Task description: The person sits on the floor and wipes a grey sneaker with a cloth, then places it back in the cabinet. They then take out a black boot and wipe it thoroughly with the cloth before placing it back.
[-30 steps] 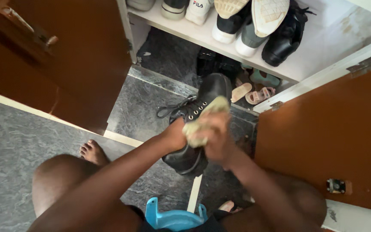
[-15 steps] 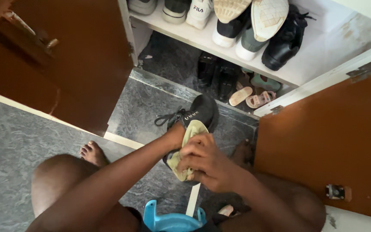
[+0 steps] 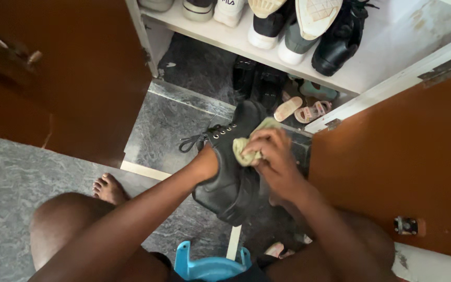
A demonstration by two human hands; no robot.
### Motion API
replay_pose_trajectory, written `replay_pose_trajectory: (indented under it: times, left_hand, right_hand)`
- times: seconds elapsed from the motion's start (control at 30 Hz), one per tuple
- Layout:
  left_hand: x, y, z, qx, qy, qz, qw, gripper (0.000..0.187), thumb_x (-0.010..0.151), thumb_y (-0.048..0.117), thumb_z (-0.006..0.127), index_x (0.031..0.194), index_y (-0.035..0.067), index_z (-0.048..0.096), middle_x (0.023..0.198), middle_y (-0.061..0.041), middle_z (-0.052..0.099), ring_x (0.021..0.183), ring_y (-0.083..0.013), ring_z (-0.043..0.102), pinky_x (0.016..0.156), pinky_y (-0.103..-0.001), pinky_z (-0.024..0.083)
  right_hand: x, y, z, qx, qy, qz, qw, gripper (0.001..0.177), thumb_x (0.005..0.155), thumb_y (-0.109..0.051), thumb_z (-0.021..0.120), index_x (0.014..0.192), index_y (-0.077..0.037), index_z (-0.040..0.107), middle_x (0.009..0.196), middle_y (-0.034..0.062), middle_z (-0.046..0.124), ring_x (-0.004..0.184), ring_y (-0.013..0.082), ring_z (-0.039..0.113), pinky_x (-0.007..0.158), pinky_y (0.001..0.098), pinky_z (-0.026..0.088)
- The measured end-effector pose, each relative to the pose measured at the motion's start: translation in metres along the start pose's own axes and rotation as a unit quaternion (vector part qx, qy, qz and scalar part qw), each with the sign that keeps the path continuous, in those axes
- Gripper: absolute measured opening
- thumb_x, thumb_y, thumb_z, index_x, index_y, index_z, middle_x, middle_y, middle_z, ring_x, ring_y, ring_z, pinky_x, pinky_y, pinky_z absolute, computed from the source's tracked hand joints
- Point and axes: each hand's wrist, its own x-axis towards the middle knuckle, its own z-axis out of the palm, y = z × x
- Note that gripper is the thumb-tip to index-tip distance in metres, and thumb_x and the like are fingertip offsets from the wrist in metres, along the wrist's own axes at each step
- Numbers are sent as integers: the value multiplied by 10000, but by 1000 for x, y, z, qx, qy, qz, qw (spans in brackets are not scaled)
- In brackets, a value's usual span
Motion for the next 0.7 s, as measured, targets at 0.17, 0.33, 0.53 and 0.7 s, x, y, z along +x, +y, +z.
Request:
replay_pose_trajectory:
  times: [0.17, 0.33, 0.53, 0.7]
  left_hand:
    - [-5, 68, -21, 42, 9, 47, 998, 317, 943, 97, 631, 1251, 20, 618, 1202, -144, 648, 1082, -242, 614, 925, -349, 506]
    - [-16, 87, -23, 92, 34, 58, 993, 379, 935, 85, 639, 1305, 12, 597, 1282, -170, 644, 1157, -260, 611, 989, -360, 486]
    - [-28, 77, -23, 59, 19, 94, 994, 367, 959, 70, 618, 1323, 25, 607, 1314, -160, 671, 1204, -254, 635, 1034, -355, 500]
    - [-26, 69, -28, 35, 2, 102, 994, 403, 955, 66, 616, 1355, 25, 589, 1361, -160, 645, 1219, -250, 608, 1059, -361, 475]
  right_hand:
    - [4, -21, 0, 119, -95, -81, 985, 150, 958, -273, 653, 1058, -163, 676, 1168, 40, 586, 1212, 251, 528, 1099, 449, 345]
    - [-8, -49, -12, 156, -187, -106, 964, 216, 877, -279, 638, 1019, -173, 763, 1073, 9, 674, 1161, 232, 564, 1052, 449, 344]
    - [5, -19, -6, -16, -30, -103, 994, 215, 829, -91, 651, 1003, -179, 742, 1088, -11, 692, 1182, 239, 586, 1083, 430, 394]
    - [5, -33, 3, 28, -22, -146, 989, 442, 576, 45, 570, 953, -124, 727, 1057, 7, 692, 1108, 264, 600, 984, 425, 448]
